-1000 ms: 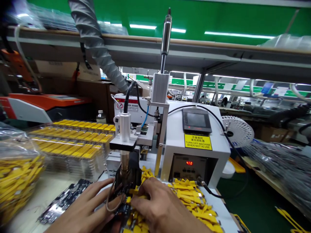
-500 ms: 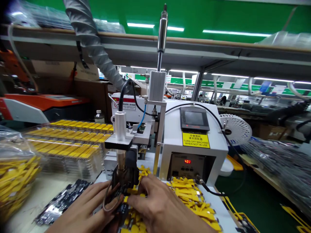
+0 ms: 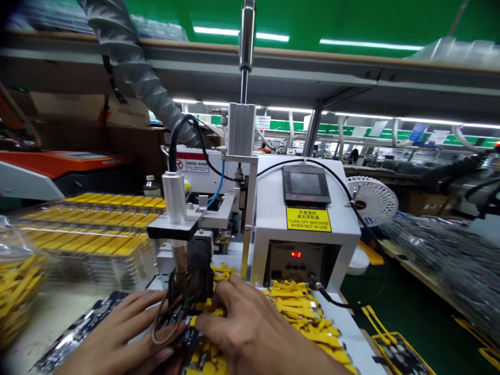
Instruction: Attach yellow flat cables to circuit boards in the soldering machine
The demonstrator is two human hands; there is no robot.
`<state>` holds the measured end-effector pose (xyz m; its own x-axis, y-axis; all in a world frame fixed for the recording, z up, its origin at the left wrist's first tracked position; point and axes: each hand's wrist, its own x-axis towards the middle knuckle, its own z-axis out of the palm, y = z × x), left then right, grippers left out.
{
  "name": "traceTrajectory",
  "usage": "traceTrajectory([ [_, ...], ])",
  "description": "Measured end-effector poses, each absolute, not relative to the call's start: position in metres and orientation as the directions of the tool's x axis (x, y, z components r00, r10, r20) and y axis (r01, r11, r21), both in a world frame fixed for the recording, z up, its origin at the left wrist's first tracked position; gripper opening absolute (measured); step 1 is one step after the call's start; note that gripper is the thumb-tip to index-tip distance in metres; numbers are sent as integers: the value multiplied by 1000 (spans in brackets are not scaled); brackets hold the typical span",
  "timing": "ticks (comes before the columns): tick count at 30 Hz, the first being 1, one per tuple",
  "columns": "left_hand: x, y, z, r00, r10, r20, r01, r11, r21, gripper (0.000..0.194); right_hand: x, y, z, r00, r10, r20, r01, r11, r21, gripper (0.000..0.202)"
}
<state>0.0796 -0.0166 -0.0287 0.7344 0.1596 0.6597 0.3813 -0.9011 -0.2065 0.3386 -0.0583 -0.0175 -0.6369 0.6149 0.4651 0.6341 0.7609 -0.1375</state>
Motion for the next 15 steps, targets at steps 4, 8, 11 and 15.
traceTrajectory([
  [4, 78, -16, -34, 739, 237, 630, 401, -907, -129, 28, 337, -58, -15, -608, 635, 476, 603, 760, -243, 28],
  [8, 79, -20, -36, 674, 373, 638, 445, -894, 53, 31, 335, -57, -12, -565, 652, 506, 566, 753, -337, 28],
  [11, 82, -25, -35, 599, 489, 634, 442, -862, 248, 34, 334, -56, -13, -554, 653, 517, 557, 752, -353, 28],
  [15, 88, -28, -31, 563, 611, 557, 428, -791, 436, 28, 333, -57, -13, -542, 660, 521, 558, 746, -364, 27],
])
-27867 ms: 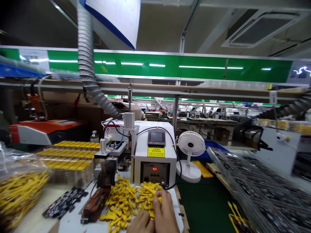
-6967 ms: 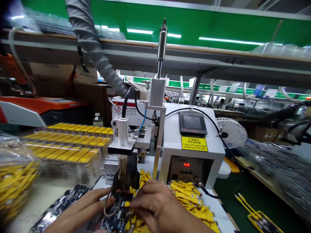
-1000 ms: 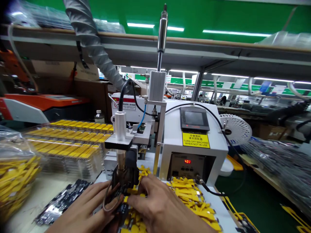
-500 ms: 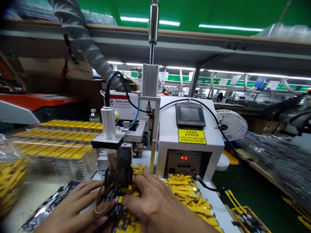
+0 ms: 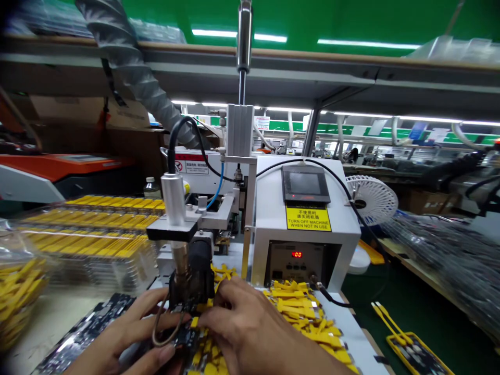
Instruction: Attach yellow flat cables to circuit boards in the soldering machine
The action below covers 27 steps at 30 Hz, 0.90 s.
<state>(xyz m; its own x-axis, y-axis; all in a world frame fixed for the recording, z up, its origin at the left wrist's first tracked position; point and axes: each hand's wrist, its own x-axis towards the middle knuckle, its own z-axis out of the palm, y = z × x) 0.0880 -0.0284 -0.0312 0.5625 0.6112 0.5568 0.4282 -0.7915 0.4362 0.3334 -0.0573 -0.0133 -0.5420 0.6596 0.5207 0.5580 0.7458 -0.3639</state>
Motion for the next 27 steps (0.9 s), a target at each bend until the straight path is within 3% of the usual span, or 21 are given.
traceTrajectory([
  [12, 87, -27, -31, 575, 647, 500, 398, -756, 520, 26, 334, -58, -16, -548, 660, 514, 572, 744, -345, 24],
  [19, 83, -26, -36, 537, 598, 595, 430, -801, 417, 46, 337, -56, -25, -562, 637, 528, 574, 760, -307, 24],
  [27, 80, -26, -38, 543, 568, 619, 472, -816, 334, 52, 334, -58, -19, -571, 639, 516, 585, 757, -291, 30],
])
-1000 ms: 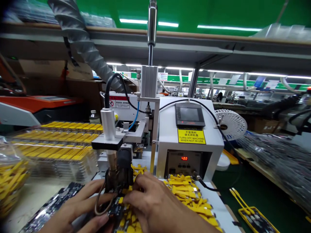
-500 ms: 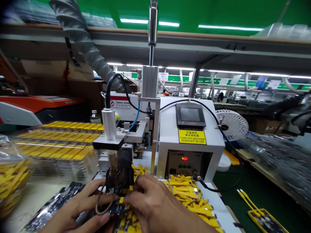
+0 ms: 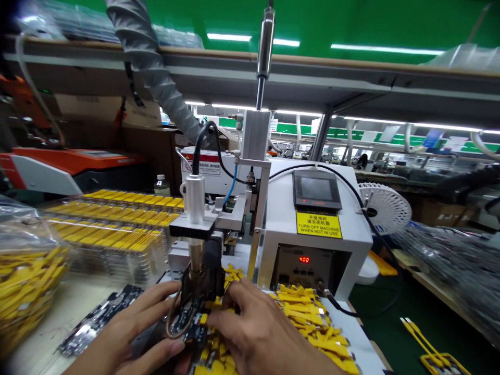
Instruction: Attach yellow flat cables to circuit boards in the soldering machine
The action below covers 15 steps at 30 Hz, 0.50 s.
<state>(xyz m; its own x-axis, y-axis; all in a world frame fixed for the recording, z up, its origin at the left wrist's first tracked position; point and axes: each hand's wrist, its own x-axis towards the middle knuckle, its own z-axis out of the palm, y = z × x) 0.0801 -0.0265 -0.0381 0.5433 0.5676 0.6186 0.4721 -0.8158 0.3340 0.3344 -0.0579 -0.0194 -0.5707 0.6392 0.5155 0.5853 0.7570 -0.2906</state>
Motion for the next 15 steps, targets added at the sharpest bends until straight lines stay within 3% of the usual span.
traceTrajectory([
  [8, 77, -24, -42, 551, 560, 618, 486, -818, 308, 47, 335, -59, -16, -596, 637, 488, 612, 755, -238, 34],
  [15, 74, -23, -48, 588, 496, 639, 531, -833, 158, 49, 335, -59, -16, -601, 629, 493, 619, 756, -210, 34],
])
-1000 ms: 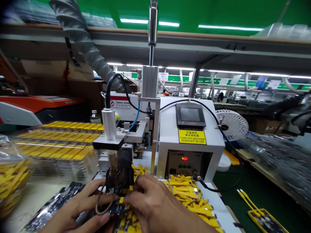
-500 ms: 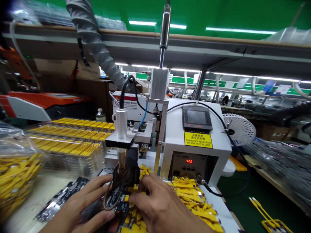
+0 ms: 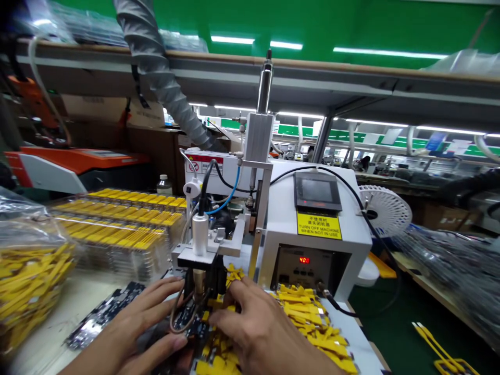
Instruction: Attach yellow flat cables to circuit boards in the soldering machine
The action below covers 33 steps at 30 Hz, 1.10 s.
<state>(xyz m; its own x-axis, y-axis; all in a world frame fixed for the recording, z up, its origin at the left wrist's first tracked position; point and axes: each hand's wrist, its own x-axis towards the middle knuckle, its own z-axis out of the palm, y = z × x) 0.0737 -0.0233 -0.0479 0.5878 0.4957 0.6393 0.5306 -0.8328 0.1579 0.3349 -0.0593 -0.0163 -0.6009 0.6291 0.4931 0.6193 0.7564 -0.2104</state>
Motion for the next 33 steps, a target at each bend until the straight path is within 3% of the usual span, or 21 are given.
traceTrajectory([
  [8, 77, -26, -39, 593, 509, 624, 549, -822, 150, 48, 334, -59, -18, -611, 629, 480, 642, 749, -163, 25],
  [20, 80, -32, -31, 596, 489, 636, 520, -839, 158, 46, 335, -58, -15, -608, 611, 506, 597, 773, -216, 26],
  [26, 77, -29, -37, 621, 402, 673, 544, -839, 0, 45, 333, -58, -12, -598, 593, 539, 584, 783, -213, 23],
  [33, 75, -26, -39, 725, 274, 632, 505, -836, -217, 32, 334, -60, -15, -588, 654, 475, 629, 739, -239, 28],
])
